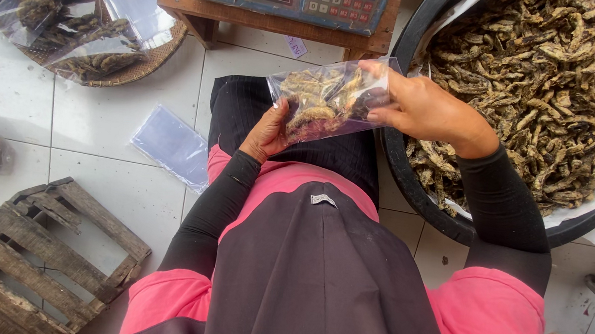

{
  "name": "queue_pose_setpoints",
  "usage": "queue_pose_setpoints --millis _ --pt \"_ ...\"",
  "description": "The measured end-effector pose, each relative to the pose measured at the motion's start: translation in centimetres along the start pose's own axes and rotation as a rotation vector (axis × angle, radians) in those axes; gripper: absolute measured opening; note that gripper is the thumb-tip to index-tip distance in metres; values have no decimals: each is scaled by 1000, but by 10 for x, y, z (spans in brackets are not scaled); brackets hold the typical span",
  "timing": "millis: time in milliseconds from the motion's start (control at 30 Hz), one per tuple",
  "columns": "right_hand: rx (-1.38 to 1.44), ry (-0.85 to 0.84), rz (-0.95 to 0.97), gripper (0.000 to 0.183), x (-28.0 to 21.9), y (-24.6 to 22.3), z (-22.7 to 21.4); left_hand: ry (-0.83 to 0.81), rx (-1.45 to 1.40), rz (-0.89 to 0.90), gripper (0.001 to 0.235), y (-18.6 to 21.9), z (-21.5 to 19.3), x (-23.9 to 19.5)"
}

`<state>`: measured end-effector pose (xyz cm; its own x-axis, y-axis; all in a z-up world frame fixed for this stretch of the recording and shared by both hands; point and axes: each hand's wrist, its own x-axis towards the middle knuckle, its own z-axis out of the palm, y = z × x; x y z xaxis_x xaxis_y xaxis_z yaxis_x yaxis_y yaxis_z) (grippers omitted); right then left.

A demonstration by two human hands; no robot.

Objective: The person scoops dried fish from a large basin into clear plastic bags, weighs each bag on a digital scale, and places the finished packages into a woven basket.

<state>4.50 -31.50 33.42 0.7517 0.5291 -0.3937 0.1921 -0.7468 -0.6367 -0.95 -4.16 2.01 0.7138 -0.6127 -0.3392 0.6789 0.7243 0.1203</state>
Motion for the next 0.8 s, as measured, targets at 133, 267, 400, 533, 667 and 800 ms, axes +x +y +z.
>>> queue_pose_setpoints --millis 133,267,400,533,667,800 --pt "27 -11 -154 76 2 10 3 -7 49 6 57 3 7 -4" --pt "-141 -33 112 78 4 17 7 -15 85 11 61 3 12 -5" --pt "291 -41 4 86 2 19 10 -13 64 26 64 3 18 -3" --pt "189 34 -22 88 4 16 17 -55 106 32 63 7 22 -8" --pt "118 81 109 83 4 20 27 -4 137 33 61 7 24 -8" --pt "668 29 102 75 2 35 32 32 143 48 60 7 21 -6"
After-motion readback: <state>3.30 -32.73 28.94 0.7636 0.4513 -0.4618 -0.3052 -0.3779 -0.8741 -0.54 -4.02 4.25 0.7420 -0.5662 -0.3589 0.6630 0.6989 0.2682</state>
